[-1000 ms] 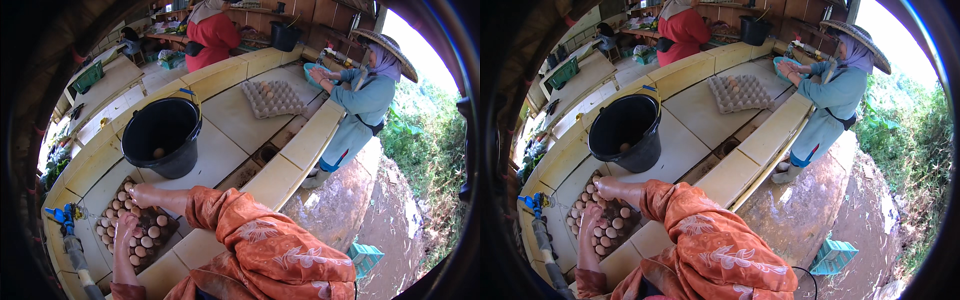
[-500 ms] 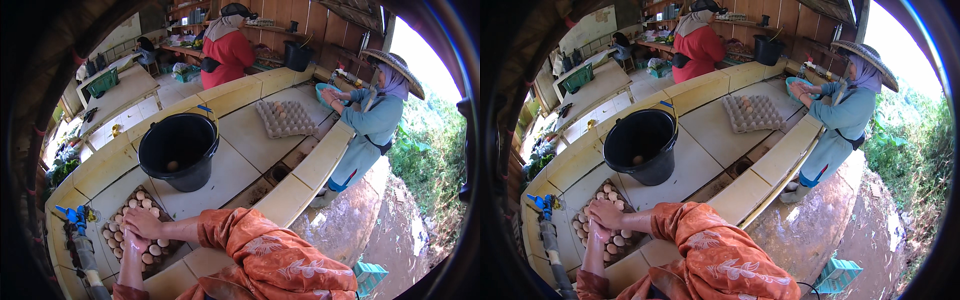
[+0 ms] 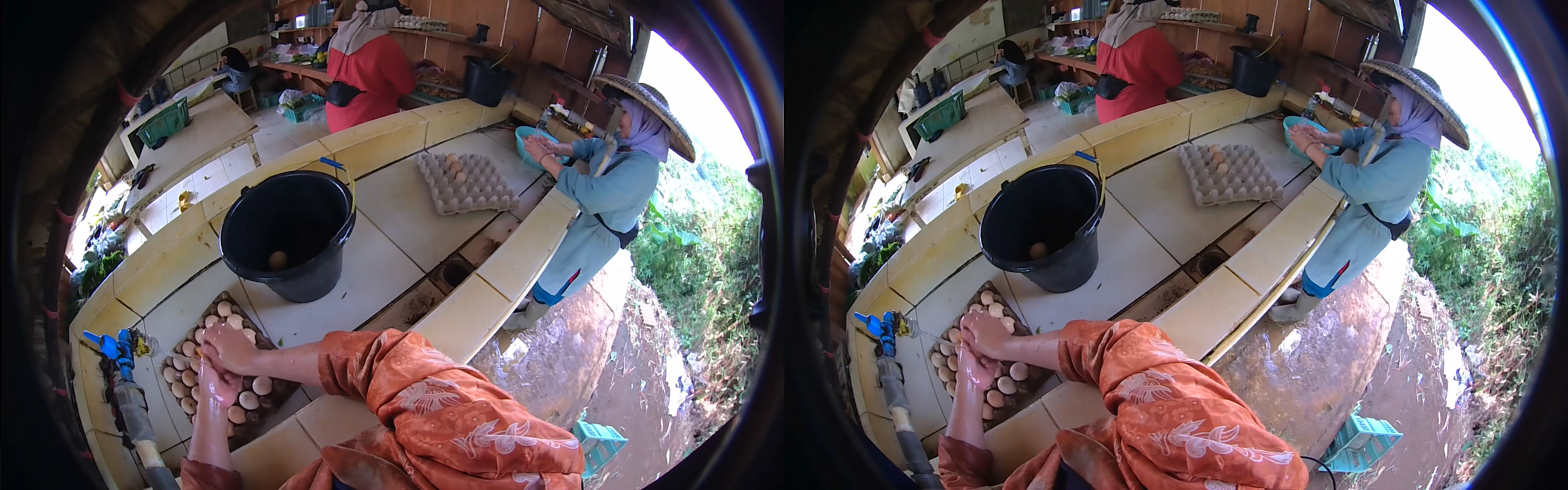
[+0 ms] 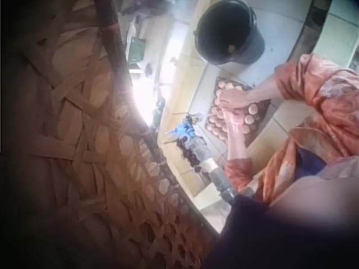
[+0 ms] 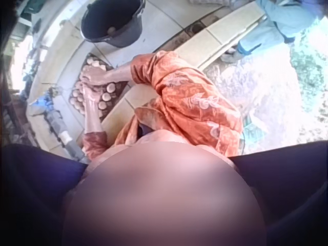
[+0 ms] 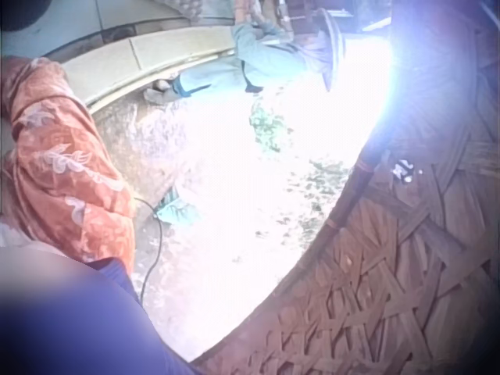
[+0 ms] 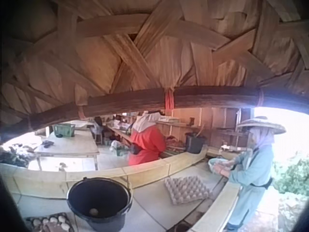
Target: The person washes eggs one by one under running water using a sponge, then places them into an egg tray. The person also fills a bucket with water and moves a crate of eggs to the counter.
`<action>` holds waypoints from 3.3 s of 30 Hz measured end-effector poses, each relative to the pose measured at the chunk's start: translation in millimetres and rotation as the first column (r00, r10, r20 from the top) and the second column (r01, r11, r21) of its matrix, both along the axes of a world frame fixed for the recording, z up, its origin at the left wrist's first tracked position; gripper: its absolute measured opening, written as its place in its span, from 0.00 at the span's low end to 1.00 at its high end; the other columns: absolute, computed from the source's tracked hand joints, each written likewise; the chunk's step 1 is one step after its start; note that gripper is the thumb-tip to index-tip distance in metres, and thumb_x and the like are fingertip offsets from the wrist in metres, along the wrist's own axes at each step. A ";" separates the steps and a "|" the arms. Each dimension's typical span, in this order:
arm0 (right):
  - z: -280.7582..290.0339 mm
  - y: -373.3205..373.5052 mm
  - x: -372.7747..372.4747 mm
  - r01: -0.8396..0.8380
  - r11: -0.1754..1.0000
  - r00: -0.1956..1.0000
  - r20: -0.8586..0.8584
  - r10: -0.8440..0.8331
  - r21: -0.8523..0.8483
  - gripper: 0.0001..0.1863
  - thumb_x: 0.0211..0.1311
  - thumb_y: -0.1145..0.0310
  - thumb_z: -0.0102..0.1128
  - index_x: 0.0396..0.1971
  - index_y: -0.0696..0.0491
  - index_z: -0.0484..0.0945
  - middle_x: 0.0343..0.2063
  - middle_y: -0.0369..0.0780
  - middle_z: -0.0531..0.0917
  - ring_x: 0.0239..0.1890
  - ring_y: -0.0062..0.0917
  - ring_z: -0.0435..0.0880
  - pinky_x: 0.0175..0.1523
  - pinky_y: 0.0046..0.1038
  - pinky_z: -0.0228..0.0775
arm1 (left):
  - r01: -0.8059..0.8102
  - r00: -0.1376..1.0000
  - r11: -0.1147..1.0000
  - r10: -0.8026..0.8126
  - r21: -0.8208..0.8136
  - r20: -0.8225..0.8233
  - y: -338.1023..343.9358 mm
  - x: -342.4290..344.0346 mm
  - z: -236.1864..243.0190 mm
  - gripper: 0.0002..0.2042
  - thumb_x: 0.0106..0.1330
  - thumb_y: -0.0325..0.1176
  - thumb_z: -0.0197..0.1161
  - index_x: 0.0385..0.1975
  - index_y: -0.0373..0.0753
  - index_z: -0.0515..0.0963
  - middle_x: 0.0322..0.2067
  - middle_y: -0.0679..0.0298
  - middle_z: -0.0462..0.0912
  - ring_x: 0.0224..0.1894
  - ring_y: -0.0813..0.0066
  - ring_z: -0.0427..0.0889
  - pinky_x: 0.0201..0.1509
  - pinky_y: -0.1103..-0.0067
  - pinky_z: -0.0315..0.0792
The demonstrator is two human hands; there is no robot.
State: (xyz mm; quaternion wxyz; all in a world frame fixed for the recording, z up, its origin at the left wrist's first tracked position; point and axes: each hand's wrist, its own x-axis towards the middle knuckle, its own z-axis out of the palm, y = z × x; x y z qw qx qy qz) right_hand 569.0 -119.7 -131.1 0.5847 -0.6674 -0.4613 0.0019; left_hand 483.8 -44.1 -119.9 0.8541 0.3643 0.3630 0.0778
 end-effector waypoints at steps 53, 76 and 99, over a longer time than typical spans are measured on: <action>7.9 -26.2 45.8 -0.290 0.736 0.909 0.065 0.413 -0.612 0.13 0.57 0.68 0.48 0.43 0.53 0.72 0.39 0.45 0.78 0.40 0.40 0.77 0.43 0.37 0.69 | 0.290 0.952 0.936 -0.261 0.198 -0.159 6.1 -10.5 5.0 0.12 0.64 0.46 0.50 0.34 0.46 0.72 0.25 0.65 0.77 0.18 0.77 0.70 0.19 0.83 0.62; 145.3 -64.8 149.2 -0.150 0.962 0.889 0.394 0.232 -0.227 0.13 0.42 0.62 0.59 0.26 0.54 0.81 0.28 0.45 0.82 0.33 0.39 0.81 0.39 0.36 0.72 | 0.591 0.721 -0.294 -0.225 0.751 -0.655 -5.7 -22.8 20.7 0.08 0.58 0.36 0.57 0.31 0.41 0.79 0.29 0.61 0.81 0.33 0.67 0.79 0.37 0.74 0.71; -21.9 -47.0 293.2 -0.319 -0.139 0.943 -0.299 -0.148 -0.937 0.12 0.54 0.62 0.56 0.36 0.50 0.80 0.29 0.40 0.81 0.32 0.31 0.79 0.39 0.30 0.70 | 0.784 0.453 -0.342 -0.255 0.518 -0.854 7.9 -45.2 39.2 0.17 0.46 0.43 0.68 0.33 0.40 0.79 0.26 0.59 0.80 0.31 0.61 0.80 0.34 0.70 0.72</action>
